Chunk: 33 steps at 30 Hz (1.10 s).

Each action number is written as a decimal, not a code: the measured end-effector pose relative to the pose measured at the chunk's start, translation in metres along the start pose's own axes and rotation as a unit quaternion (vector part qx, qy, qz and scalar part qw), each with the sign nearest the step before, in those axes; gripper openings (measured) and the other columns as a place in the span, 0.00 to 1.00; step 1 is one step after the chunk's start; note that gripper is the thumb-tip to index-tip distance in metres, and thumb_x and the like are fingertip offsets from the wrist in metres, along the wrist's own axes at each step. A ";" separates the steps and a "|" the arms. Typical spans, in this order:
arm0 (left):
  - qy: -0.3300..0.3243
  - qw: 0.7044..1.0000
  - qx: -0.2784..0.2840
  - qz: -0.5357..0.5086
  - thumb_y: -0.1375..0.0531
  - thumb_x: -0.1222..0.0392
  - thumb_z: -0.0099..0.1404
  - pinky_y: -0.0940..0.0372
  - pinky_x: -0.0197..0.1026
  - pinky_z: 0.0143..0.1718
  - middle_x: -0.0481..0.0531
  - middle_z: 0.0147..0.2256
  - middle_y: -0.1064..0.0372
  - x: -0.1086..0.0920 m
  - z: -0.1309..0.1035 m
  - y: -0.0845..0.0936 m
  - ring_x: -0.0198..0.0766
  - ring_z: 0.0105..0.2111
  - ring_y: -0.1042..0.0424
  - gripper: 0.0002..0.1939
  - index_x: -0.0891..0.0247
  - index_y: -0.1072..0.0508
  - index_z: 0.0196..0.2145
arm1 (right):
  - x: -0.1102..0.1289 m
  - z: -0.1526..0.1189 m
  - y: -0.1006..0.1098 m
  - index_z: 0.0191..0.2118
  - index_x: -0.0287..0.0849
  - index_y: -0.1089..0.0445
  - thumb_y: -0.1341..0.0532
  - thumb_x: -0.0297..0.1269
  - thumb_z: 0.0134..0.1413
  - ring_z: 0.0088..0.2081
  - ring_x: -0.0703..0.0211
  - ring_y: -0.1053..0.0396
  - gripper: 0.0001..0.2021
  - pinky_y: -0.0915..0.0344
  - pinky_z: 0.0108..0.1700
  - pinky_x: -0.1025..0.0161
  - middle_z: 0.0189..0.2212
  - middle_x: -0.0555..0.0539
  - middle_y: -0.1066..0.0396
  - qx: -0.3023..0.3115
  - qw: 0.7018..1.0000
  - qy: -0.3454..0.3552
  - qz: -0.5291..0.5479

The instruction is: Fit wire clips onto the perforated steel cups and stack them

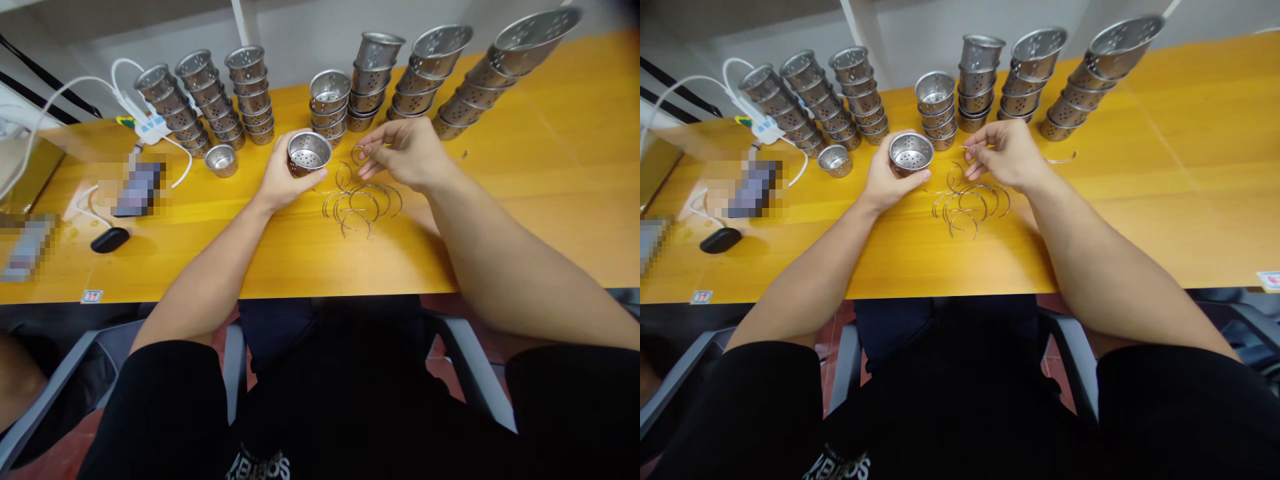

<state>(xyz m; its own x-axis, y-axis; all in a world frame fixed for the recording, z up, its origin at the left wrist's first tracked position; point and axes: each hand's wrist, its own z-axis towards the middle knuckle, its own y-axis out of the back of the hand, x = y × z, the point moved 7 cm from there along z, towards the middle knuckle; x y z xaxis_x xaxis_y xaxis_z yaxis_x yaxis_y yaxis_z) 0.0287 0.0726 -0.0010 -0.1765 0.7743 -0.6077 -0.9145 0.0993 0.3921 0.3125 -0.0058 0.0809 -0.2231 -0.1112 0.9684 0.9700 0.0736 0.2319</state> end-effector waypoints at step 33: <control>0.082 0.995 0.043 -0.038 0.23 0.06 0.65 0.24 0.69 0.83 0.61 0.68 0.19 -0.047 0.004 -0.005 0.60 0.69 0.14 0.61 0.52 0.27 0.76 | 0.009 -0.006 0.001 0.45 0.57 0.21 0.16 0.63 0.77 0.27 0.51 0.42 0.22 0.35 0.34 0.46 0.23 0.53 0.39 0.013 0.981 0.124 -0.151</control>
<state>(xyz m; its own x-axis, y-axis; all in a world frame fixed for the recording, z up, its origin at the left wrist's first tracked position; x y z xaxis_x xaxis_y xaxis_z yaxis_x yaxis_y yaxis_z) 0.0433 0.0378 0.0286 -0.1716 0.6516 -0.7389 -0.8938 0.2125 0.3950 0.3123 -0.0127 0.0892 -0.4669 -0.3687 0.8038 0.8595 0.0245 0.5105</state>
